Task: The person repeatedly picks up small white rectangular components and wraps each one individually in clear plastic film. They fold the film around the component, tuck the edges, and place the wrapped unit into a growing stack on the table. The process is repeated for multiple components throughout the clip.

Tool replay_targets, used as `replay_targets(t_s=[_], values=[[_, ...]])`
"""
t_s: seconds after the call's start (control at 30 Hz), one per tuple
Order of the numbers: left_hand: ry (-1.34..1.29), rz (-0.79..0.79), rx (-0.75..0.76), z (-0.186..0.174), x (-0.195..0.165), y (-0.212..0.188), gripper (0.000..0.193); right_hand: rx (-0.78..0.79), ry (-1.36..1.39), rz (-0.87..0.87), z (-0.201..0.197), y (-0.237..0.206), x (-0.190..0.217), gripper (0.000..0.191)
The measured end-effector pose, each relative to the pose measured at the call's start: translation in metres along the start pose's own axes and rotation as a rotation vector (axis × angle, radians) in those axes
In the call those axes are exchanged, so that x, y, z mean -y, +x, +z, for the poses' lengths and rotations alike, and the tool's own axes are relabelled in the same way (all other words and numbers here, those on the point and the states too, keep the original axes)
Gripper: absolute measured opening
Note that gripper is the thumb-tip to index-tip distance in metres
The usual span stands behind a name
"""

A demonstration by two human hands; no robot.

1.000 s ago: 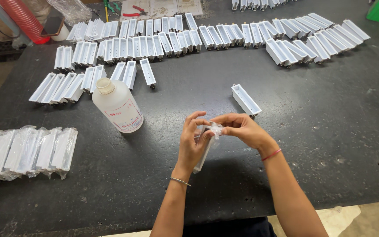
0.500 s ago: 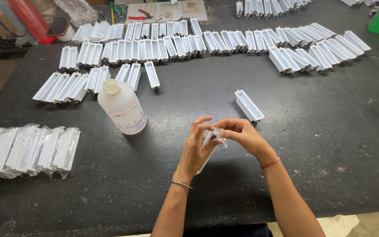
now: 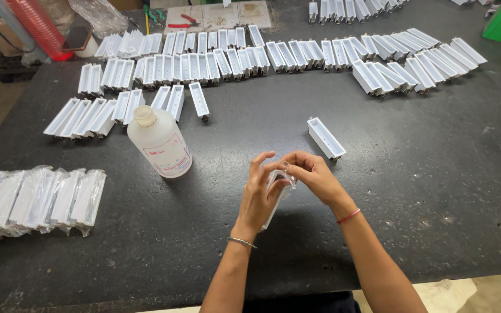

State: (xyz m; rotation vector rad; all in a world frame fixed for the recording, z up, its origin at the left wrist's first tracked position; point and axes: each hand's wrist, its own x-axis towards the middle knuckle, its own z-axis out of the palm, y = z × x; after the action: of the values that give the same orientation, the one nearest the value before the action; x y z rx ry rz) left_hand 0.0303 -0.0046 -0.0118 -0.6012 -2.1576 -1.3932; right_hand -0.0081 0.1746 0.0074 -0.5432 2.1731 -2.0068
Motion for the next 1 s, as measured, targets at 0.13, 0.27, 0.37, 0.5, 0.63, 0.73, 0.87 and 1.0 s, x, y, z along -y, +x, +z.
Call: replay_targets(t_s=[0.13,0.27,0.37,0.5,0.63,0.73,0.87,1.0], values=[[-0.030,-0.046,-0.040,0.000,0.000,0.001,0.031,0.076,0.101,-0.024,-0.005,-0.001,0.001,0.032],[-0.077,0.005,-0.061,0.000,0.008,0.005,0.028,0.224,0.436,0.022,-0.019,-0.001,0.000,0.043],[-0.193,-0.123,-0.009,-0.002,0.014,0.004,0.030,0.257,0.333,0.031,-0.024,0.000,-0.008,0.043],[-0.302,-0.102,0.026,-0.005,0.015,0.004,0.035,0.163,0.273,0.037,-0.018,0.006,-0.021,0.039],[-0.296,-0.057,0.037,-0.012,0.009,0.006,0.040,0.116,0.248,0.061,-0.011,0.008,-0.019,0.035],[-0.163,-0.089,0.085,-0.018,0.005,0.007,0.048,0.131,0.111,0.054,-0.009,0.006,-0.010,0.032],[-0.056,0.071,0.026,-0.017,0.001,0.008,0.043,0.109,-0.050,0.037,-0.009,0.004,-0.005,0.030],[-0.098,-0.078,0.043,-0.005,-0.005,0.008,0.046,0.063,-0.013,0.041,-0.007,0.004,-0.009,0.031]])
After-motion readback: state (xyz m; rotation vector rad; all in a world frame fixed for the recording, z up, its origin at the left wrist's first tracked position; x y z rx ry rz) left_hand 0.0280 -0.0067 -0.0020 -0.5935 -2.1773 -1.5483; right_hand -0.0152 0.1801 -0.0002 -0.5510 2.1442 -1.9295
